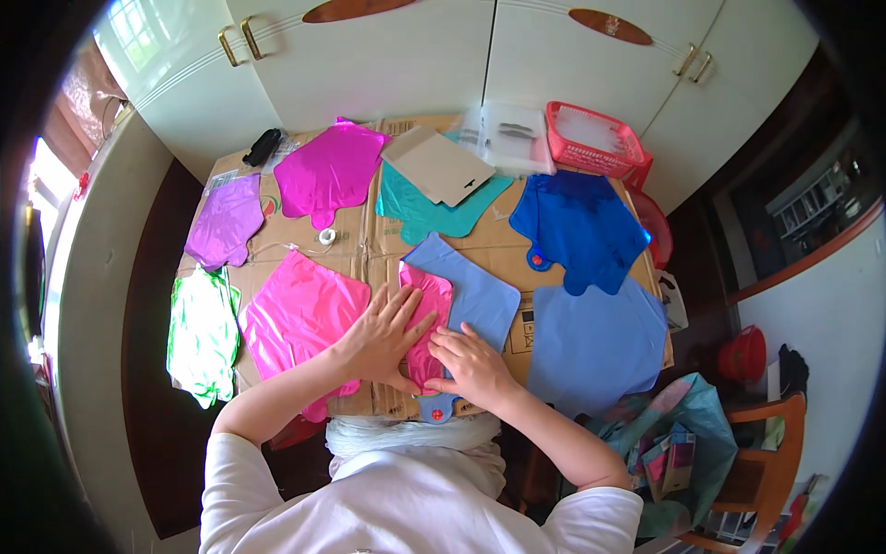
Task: Folding colorful plastic items and placing them into packaging sleeves with backing cards.
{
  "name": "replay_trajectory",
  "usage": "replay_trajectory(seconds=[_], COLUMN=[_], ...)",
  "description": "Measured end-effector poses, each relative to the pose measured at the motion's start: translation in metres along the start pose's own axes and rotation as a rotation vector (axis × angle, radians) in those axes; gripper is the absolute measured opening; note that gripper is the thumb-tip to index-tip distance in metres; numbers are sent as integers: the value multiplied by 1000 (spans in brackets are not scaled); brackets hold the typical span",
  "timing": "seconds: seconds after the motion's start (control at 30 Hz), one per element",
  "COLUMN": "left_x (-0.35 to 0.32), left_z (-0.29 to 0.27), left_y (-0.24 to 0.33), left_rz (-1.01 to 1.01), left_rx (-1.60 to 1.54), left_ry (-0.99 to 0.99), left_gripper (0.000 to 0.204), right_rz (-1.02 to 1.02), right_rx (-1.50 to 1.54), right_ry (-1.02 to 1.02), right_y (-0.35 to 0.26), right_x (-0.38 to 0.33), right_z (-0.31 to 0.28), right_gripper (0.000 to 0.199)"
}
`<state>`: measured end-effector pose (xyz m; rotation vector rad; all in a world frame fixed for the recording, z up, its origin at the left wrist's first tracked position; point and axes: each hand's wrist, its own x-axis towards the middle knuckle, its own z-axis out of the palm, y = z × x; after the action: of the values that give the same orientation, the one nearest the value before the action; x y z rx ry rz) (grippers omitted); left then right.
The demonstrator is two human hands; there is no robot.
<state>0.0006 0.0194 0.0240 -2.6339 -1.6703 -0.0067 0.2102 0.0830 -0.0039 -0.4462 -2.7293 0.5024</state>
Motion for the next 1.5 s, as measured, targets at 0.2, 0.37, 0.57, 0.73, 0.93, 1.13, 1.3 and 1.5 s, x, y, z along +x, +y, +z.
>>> replay_trajectory(seconds=[0.2,0.37,0.57,0.73,0.93,1.13,1.3,1.5], left_x=[11,9,6,3,0,-3,-4,-2], left_z=[-8,12,12,16,16,22,23,21], left_y=[6,12,15,18,23,31,33,33], left_rz=[-24,41,-20,-46,-86,-143,-184,-202], left_rx=[20,6,-5,-21,-38,-77,-103,-110], left_ry=[-91,20,7,46,54,82,80,6], left_gripper=[115,118,119,119,118,119,117,116], right_rz=[77,286,605,595,697,786,767,480], right_rx=[84,-135,109,297,773,751,119,17], right_ry=[123,130,-347,-401,-240,-191,-154,269], right_y=[45,85,87,97,96,100,69,11], right_x=[25,57,86,78,62,40,20,-7], right_z=[-21,-26,-55,-53,-57,-47,-43,-7], right_gripper=[30,48,60,59,45,27,40,35])
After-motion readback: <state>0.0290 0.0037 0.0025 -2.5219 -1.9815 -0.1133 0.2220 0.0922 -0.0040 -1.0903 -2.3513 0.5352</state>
